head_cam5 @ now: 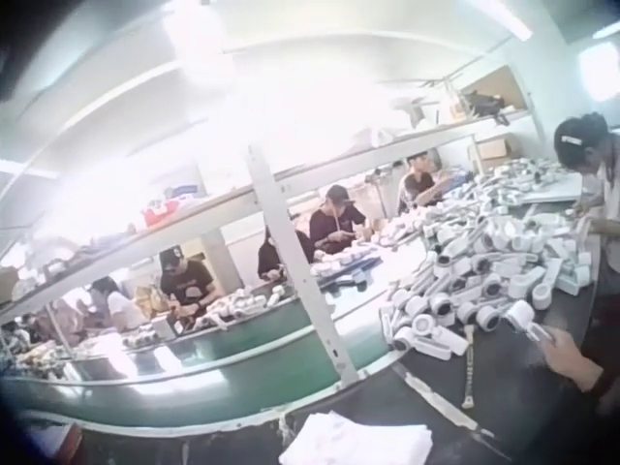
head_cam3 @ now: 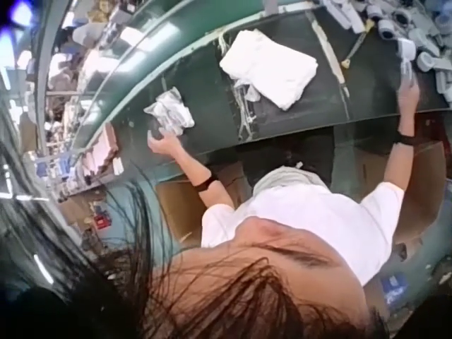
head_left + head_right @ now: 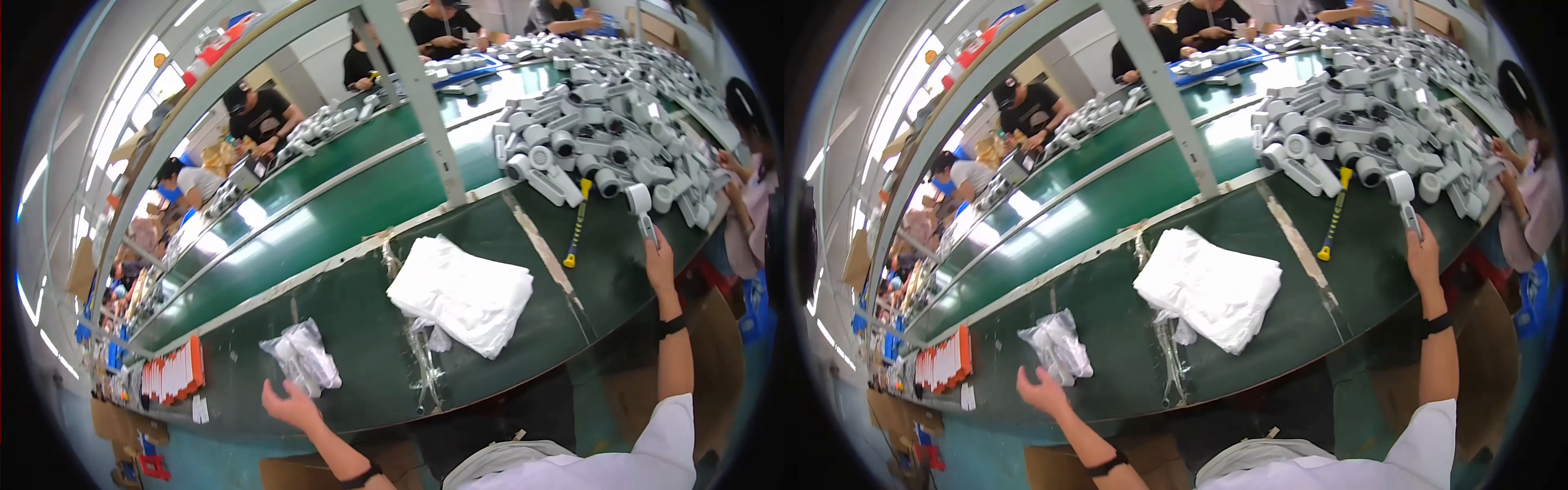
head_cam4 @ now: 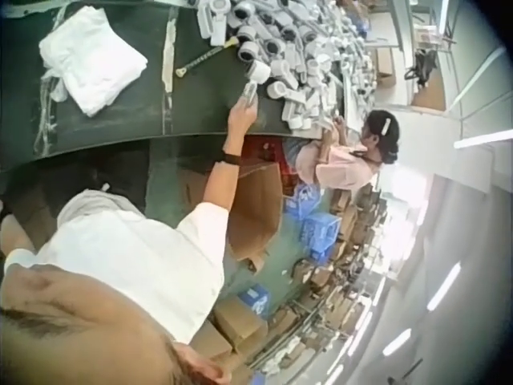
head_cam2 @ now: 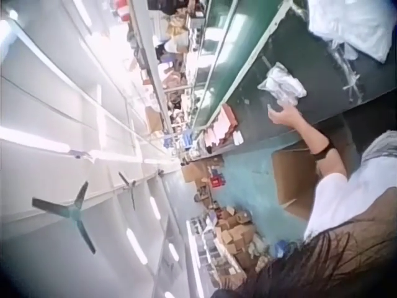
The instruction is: The person picks up a fan, slides it into a plastic bag, and places the bagged fan into a cardboard box, repeating this for a second fan. The person then picks up a third fan and begins sliding it into another plastic bag.
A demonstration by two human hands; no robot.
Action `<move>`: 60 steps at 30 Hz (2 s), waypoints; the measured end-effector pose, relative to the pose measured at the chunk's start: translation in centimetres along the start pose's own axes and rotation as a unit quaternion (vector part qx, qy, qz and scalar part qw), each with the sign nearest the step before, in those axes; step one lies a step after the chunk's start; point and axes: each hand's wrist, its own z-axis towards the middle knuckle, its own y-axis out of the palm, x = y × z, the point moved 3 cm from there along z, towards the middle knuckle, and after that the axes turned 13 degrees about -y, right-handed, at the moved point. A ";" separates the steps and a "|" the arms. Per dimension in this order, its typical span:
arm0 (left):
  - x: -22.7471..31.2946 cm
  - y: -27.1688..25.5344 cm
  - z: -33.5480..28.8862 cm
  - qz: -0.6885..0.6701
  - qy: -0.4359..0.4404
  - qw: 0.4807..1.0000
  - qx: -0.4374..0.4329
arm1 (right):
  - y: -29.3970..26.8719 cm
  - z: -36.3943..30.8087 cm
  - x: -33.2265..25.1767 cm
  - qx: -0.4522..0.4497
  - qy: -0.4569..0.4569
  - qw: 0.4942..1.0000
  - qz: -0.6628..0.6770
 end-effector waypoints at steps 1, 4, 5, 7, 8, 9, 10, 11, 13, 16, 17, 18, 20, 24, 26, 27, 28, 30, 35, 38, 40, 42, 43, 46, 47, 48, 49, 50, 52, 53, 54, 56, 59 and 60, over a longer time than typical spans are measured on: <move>3.2 -1.2 -1.2 -0.011 0.006 1.000 -0.013 | 0.1 -1.1 -0.4 0.052 0.010 0.988 0.145; 11.1 -3.5 -6.1 -0.144 0.070 0.977 -0.142 | 0.5 -4.9 -8.6 0.017 0.120 0.911 0.393; 13.2 -3.2 -8.4 -0.176 0.100 0.951 -0.232 | 1.0 -6.4 -11.0 0.020 0.116 0.886 0.448; 19.0 -3.0 -13.2 -0.209 0.316 0.851 -0.365 | 3.2 -9.0 -13.7 -0.052 0.126 0.862 0.488; 20.4 -2.2 -15.4 -0.232 0.347 0.807 -0.418 | 4.0 -10.2 -15.1 -0.081 0.124 0.839 0.524; 21.8 -1.3 -17.6 -0.259 0.377 0.755 -0.470 | 4.2 -11.2 -16.6 -0.103 0.117 0.816 0.556; 22.4 -0.2 -19.2 -0.249 0.404 0.736 -0.482 | 4.7 -12.2 -17.7 -0.116 0.126 0.801 0.573; 22.8 0.7 -20.5 -0.240 0.432 0.715 -0.495 | 4.9 -13.2 -18.6 -0.127 0.136 0.786 0.590; 23.4 1.5 -21.7 -0.209 0.447 0.713 -0.498 | 5.0 -14.5 -19.9 -0.125 0.167 0.758 0.618; 23.6 2.4 -22.3 -0.161 0.467 0.716 -0.493 | 5.0 -15.1 -20.2 -0.112 0.162 0.767 0.610; 23.5 2.6 -22.3 -0.145 0.474 0.721 -0.485 | 5.2 -15.2 -20.0 -0.137 0.162 0.774 0.596; 23.3 2.8 -22.4 -0.146 0.476 0.717 -0.487 | 5.5 -15.4 -19.9 -0.163 0.162 0.781 0.581; 23.2 3.0 -22.3 -0.143 0.474 0.722 -0.482 | 5.8 -15.5 -19.9 -0.176 0.159 0.787 0.570; 23.6 3.2 -22.2 -0.139 0.462 0.726 -0.490 | 6.6 -15.7 -21.0 -0.184 0.164 0.802 0.545; 23.7 3.2 -21.9 -0.132 0.432 0.731 -0.511 | 7.1 -15.4 -21.6 -0.186 0.164 0.823 0.511; 23.7 3.2 -21.8 -0.131 0.433 0.732 -0.509 | 7.5 -15.3 -22.0 -0.186 0.163 0.823 0.512; 23.5 3.3 -21.6 -0.144 0.425 0.732 -0.512 | 7.9 -15.3 -22.2 -0.189 0.163 0.840 0.482; 23.5 3.2 -21.3 -0.154 0.417 0.733 -0.514 | 9.2 -15.2 -22.8 -0.194 0.156 0.861 0.444; 24.3 2.8 -21.1 -0.180 0.330 0.737 -0.562 | 10.5 -14.2 -23.5 -0.179 0.095 0.917 0.344; 24.3 2.5 -20.7 -0.210 0.322 0.738 -0.554 | 9.4 -13.7 -24.4 -0.235 0.078 0.926 0.284; 23.4 2.8 -20.2 -0.204 0.347 0.736 -0.544 | 8.5 -13.7 -24.7 -0.316 0.037 0.896 0.311; 23.1 2.9 -20.2 -0.199 0.371 0.731 -0.536 | 7.5 -12.8 -24.8 -0.388 0.046 0.867 0.308; 23.3 2.8 -20.5 -0.214 0.361 0.739 -0.527 | 6.9 -12.6 -24.6 -0.450 0.060 0.838 0.302; 23.4 2.4 -20.9 -0.214 0.335 0.753 -0.525 | 6.7 -12.2 -23.9 -0.492 0.047 0.822 0.282; 23.3 2.4 -21.0 -0.197 0.320 0.760 -0.530 | 6.8 -12.1 -23.7 -0.512 0.053 0.809 0.286; 23.2 2.2 -21.3 -0.198 0.320 0.759 -0.531 | 6.6 -11.9 -23.6 -0.511 0.053 0.810 0.285; 22.9 2.3 -21.4 -0.198 0.269 0.766 -0.550 | 6.5 -11.9 -23.7 -0.531 0.069 0.794 0.287; 22.5 2.3 -21.5 -0.198 0.217 0.770 -0.566 | 6.5 -12.0 -23.7 -0.550 0.085 0.779 0.289; 22.4 2.0 -21.6 -0.208 0.223 0.768 -0.563 | 6.3 -12.0 -23.7 -0.566 0.083 0.766 0.293; 22.5 1.8 -21.7 -0.220 0.231 0.765 -0.560 | 6.1 -12.0 -23.7 -0.581 0.082 0.754 0.296; 22.4 1.5 -21.7 -0.220 0.230 0.765 -0.560 | 6.5 -12.4 -23.3 -0.583 0.070 0.752 0.300; 22.3 1.2 -21.7 -0.212 0.229 0.753 -0.579 | 6.5 -12.4 -23.4 -0.587 0.066 0.750 0.297; 22.2 0.8 -21.6 -0.251 0.272 0.744 -0.556 | 6.9 -12.2 -23.7 -0.603 0.057 0.742 0.287; 22.0 0.7 -21.5 -0.250 0.273 0.744 -0.557 | 7.1 -12.0 -23.8 -0.609 0.042 0.743 0.275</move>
